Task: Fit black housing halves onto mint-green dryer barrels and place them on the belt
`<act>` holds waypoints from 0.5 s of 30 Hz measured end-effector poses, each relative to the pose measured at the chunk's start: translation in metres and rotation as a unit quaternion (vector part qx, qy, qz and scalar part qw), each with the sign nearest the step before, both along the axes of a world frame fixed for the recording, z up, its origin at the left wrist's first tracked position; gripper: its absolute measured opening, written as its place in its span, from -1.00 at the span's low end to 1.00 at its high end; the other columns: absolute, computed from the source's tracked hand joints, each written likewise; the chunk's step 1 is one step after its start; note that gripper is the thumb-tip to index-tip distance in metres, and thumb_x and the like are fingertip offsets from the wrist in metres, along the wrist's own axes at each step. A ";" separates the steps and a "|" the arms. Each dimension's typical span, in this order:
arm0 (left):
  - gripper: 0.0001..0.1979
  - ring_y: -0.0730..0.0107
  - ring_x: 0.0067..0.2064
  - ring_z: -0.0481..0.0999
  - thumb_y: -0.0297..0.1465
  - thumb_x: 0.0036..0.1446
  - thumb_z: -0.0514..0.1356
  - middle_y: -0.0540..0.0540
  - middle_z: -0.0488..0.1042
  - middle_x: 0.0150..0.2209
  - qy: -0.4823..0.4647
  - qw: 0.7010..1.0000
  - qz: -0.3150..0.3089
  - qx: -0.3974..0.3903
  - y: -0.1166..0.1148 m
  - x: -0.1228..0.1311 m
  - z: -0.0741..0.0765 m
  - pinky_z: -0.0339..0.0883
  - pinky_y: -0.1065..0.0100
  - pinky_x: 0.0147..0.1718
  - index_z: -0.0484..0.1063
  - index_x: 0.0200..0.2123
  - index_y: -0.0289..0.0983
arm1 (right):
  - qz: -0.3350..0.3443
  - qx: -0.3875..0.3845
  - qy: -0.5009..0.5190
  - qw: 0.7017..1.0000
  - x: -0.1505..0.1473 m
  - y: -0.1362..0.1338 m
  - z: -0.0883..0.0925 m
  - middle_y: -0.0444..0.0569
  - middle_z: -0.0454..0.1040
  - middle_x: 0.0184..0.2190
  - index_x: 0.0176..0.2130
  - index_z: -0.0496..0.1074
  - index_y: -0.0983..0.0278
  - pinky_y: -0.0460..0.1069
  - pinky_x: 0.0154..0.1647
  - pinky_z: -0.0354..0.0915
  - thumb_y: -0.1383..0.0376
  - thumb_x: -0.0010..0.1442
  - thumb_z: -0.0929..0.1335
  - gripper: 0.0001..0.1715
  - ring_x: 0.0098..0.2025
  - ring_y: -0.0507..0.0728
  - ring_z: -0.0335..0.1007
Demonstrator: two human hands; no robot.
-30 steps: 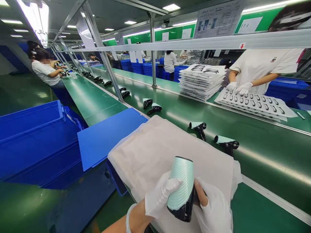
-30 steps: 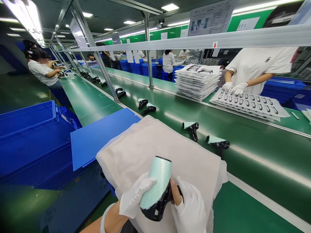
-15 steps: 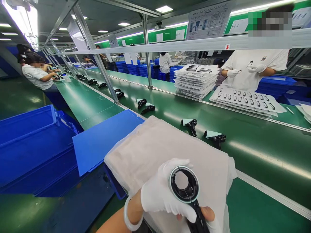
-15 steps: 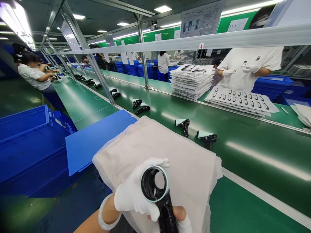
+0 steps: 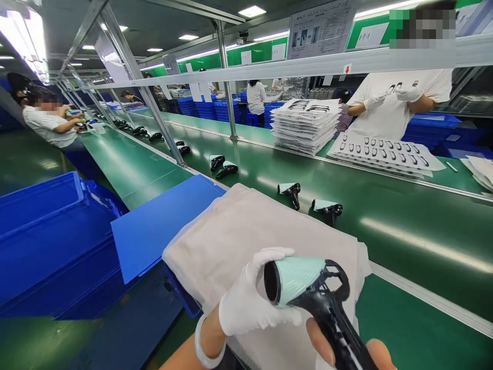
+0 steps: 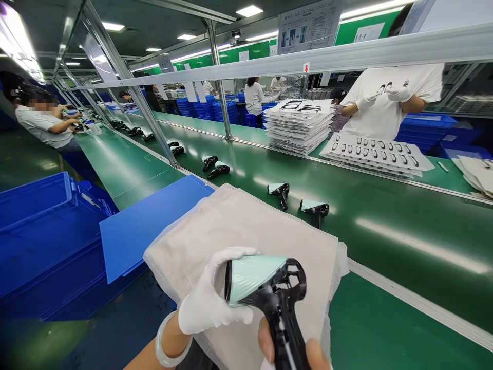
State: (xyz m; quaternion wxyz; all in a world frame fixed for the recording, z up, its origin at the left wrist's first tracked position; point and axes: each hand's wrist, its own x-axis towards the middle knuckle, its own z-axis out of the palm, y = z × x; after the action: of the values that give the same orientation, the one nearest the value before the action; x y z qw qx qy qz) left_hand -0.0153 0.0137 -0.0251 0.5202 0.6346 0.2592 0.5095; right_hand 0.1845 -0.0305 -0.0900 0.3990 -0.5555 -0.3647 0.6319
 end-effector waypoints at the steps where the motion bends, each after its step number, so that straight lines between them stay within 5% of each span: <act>1: -0.19 -0.03 0.24 0.35 -0.33 -0.17 0.55 -0.11 0.38 0.19 0.001 1.000 -0.003 -0.020 -0.001 -0.001 -0.002 0.22 0.08 0.22 0.33 0.16 0.01 | -0.003 -0.006 -0.003 1.000 0.001 0.007 -0.002 -0.16 0.33 -0.78 -0.53 0.37 0.19 -0.04 -0.63 0.35 -0.43 -0.05 0.26 -0.24 -0.65 0.12 0.44; 9: -0.34 0.05 0.22 0.36 -0.13 -0.01 0.44 -0.10 0.41 0.17 -0.057 0.995 -0.018 -0.083 -0.005 -0.004 -0.003 0.26 0.23 0.18 0.37 0.17 -0.02 | 0.008 -0.038 -0.044 0.998 -0.009 0.039 -0.014 -0.18 0.36 -0.78 -0.48 0.45 0.25 0.02 -0.67 0.32 -0.29 0.02 0.28 -0.33 -0.75 0.11 0.35; 15: -0.24 0.00 0.08 0.48 -0.06 -0.15 0.49 -0.16 0.47 0.05 -0.014 0.997 0.042 -0.058 -0.009 0.003 0.007 0.38 0.18 0.05 0.37 0.11 -0.11 | 0.002 0.016 -0.078 0.997 -0.033 0.039 -0.019 -0.19 0.33 -0.80 -0.45 0.49 0.16 0.07 -0.59 0.42 -0.14 -0.05 0.44 -0.56 -0.66 0.18 0.40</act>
State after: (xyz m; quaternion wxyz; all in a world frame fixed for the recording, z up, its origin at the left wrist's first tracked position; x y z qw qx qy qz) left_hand -0.0124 0.0046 -0.0185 0.5382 0.5845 0.3071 0.5238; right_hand 0.1516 0.0081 -0.1094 0.3770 -0.5961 -0.4061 0.5811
